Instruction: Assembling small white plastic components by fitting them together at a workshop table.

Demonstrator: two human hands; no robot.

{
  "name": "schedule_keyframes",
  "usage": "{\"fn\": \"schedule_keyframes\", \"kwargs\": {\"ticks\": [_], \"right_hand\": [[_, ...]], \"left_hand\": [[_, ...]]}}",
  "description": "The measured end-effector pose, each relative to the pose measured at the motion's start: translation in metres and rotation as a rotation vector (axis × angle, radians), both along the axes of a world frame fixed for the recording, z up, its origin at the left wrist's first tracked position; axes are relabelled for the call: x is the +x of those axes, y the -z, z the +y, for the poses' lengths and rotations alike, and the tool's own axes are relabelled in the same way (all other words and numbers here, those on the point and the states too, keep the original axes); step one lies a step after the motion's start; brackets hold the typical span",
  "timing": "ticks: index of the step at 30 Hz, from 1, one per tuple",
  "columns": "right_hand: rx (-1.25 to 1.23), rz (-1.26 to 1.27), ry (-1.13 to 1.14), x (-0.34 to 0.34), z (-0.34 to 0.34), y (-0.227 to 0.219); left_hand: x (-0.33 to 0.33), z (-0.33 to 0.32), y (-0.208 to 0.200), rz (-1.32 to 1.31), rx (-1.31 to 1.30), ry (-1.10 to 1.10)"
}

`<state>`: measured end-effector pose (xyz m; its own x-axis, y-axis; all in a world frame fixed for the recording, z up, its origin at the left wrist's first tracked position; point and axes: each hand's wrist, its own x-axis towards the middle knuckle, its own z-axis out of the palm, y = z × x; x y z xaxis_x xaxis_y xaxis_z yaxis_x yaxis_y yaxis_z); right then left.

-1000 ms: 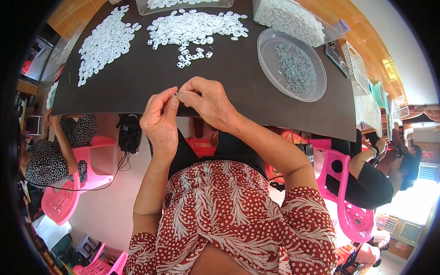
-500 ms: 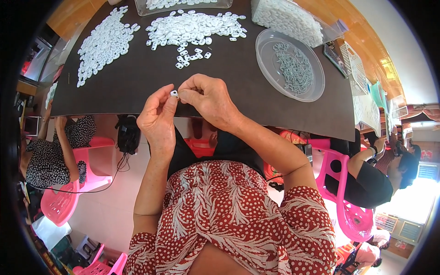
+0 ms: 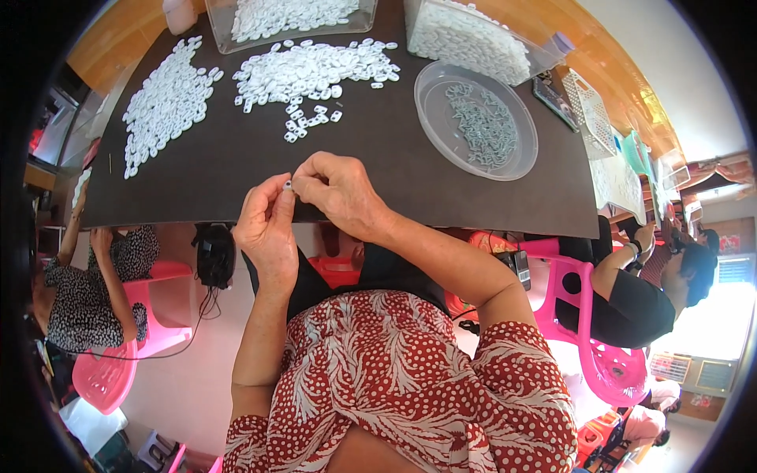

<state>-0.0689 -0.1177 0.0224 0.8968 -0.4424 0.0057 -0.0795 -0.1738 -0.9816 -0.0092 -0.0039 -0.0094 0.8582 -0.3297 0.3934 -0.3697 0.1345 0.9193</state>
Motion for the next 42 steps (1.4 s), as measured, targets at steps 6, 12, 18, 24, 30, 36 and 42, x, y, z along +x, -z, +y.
{"fn": "schedule_keyframes", "kwargs": {"ticks": [6,12,18,24,30,36,42], "right_hand": [[-0.112,-0.079,0.028,0.004,-0.017,-0.001],[-0.646,-0.033,0.248,0.045,-0.107,0.000],[-0.892,0.104,0.284,0.074,-0.131,0.018],[-0.932,0.227,0.230,0.083,-0.128,0.022],[-0.904,0.178,0.223,0.085,-0.126,0.021],[-0.918,0.191,0.201,0.087,-0.129,0.022],[-0.828,0.210,0.264,0.081,-0.135,0.019]], "left_hand": [[0.004,-0.004,0.000,0.185,-0.005,0.111],[0.011,-0.006,0.008,0.315,-0.180,0.188],[0.011,-0.007,0.008,0.240,-0.087,0.158],[0.011,-0.005,0.007,0.236,-0.066,0.156],[0.011,-0.005,0.007,0.244,-0.067,0.160],[0.011,-0.004,0.007,0.241,-0.066,0.167],[0.011,-0.004,0.007,0.252,-0.071,0.165]]}}
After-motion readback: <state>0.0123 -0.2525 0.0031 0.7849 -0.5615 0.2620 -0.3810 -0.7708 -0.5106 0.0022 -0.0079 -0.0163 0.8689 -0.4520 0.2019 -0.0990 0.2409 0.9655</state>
